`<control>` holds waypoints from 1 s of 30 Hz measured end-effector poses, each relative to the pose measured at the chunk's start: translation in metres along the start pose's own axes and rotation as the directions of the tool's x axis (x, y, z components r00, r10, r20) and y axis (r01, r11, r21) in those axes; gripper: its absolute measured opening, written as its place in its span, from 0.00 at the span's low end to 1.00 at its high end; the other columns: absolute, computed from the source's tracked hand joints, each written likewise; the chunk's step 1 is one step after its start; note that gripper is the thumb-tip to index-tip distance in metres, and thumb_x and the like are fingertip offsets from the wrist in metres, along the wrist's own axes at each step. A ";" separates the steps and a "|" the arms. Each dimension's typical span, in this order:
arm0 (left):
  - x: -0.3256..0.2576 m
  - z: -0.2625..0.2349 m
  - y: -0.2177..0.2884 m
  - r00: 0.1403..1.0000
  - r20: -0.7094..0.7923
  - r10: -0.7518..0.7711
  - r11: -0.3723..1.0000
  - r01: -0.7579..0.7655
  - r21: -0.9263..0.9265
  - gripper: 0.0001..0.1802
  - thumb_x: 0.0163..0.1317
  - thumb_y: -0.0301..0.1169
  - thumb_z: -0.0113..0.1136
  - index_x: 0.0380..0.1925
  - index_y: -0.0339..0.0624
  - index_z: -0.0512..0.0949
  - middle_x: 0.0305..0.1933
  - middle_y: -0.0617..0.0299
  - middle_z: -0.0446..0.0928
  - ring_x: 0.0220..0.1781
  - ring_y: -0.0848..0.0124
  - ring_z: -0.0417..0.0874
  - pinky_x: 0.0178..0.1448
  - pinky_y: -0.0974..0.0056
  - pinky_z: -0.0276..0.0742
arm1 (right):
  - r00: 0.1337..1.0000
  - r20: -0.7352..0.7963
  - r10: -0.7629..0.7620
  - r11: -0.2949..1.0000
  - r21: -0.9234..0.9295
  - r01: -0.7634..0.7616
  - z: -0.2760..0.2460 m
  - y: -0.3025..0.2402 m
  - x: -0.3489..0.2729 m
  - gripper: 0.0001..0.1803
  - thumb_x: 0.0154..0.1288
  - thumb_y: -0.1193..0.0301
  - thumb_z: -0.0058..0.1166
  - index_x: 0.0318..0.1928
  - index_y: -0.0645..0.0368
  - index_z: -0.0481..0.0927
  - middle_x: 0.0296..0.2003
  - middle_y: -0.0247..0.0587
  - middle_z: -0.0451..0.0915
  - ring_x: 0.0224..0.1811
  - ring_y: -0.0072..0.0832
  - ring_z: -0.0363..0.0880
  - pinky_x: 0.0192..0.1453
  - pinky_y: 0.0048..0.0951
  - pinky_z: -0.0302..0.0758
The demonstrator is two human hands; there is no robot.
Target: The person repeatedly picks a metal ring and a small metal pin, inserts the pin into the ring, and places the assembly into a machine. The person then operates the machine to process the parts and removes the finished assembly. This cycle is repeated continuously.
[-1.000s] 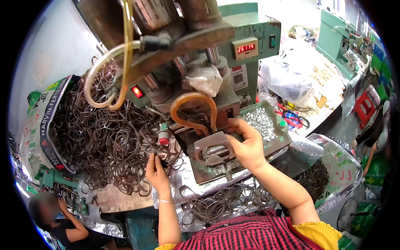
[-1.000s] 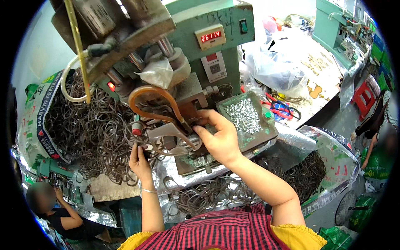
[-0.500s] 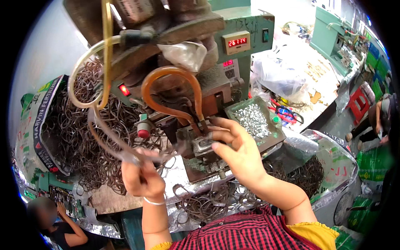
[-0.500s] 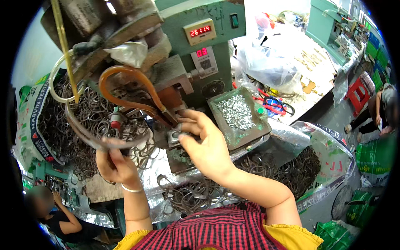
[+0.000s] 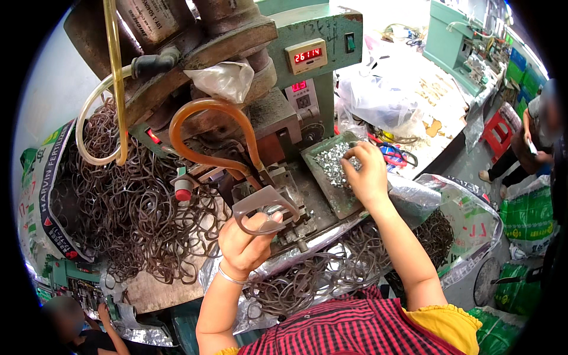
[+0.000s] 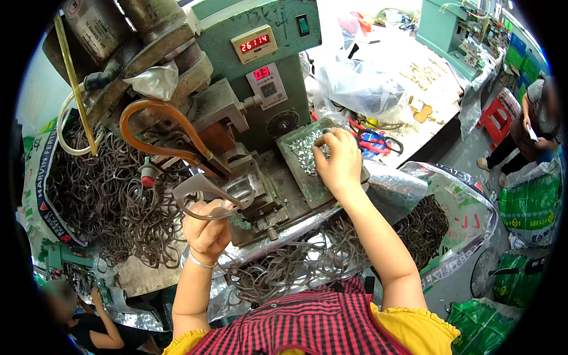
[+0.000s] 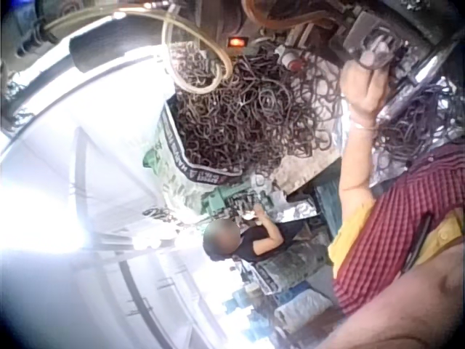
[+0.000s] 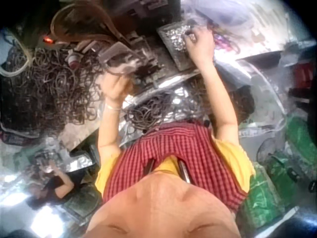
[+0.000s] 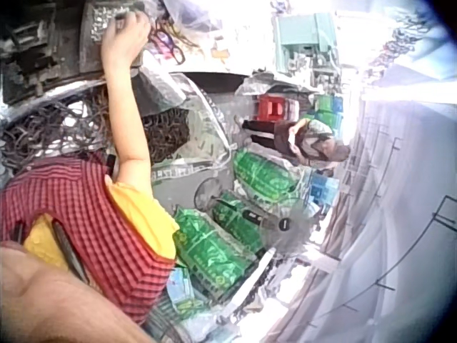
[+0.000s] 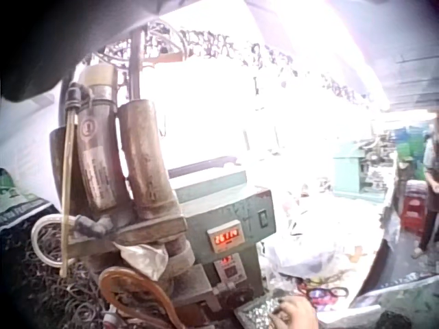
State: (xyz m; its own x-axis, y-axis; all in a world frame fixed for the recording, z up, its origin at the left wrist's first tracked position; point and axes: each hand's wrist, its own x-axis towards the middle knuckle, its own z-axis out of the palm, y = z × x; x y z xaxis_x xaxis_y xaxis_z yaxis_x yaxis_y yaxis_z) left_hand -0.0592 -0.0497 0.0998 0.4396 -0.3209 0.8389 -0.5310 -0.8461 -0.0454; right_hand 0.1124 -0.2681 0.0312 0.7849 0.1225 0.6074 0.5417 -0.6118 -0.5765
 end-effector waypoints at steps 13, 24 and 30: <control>-0.005 -0.009 0.018 0.981 0.003 -0.195 0.981 0.195 0.004 0.18 0.51 0.13 0.61 0.43 0.37 0.82 0.39 0.51 0.83 0.35 0.58 0.83 0.37 0.61 0.79 | 0.965 0.144 -0.220 0.933 -0.258 0.251 0.071 -0.021 0.019 0.05 0.52 0.71 0.58 0.32 0.53 0.83 0.35 0.37 0.80 0.43 0.39 0.78 0.40 0.40 0.75; -0.086 -0.141 -0.017 0.518 -0.504 -0.690 0.583 0.812 0.037 0.09 0.67 0.18 0.54 0.44 0.33 0.80 0.42 0.61 0.79 0.42 0.73 0.80 0.44 0.70 0.75 | 0.855 0.112 0.507 0.467 0.798 -0.382 0.013 0.029 -0.030 0.08 0.69 0.77 0.54 0.46 0.63 0.80 0.40 0.31 0.81 0.43 0.17 0.77 0.51 0.21 0.72; -0.076 -0.085 -0.079 0.818 0.332 -0.470 0.852 0.324 0.411 0.16 0.49 0.20 0.61 0.38 0.48 0.83 0.32 0.61 0.76 0.34 0.59 0.79 0.39 0.59 0.75 | 0.905 0.248 0.345 0.486 0.778 -0.398 0.035 -0.015 -0.010 0.08 0.66 0.78 0.57 0.44 0.64 0.84 0.40 0.33 0.84 0.44 0.19 0.78 0.53 0.20 0.72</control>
State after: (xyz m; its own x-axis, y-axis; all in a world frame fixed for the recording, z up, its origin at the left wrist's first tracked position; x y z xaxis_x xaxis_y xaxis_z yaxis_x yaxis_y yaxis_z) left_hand -0.1121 0.0774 0.0857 0.8496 -0.0056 0.5273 -0.0128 -0.9999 0.0099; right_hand 0.1068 -0.2325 0.0147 0.9720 0.0933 0.2159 0.1851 0.2625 -0.9470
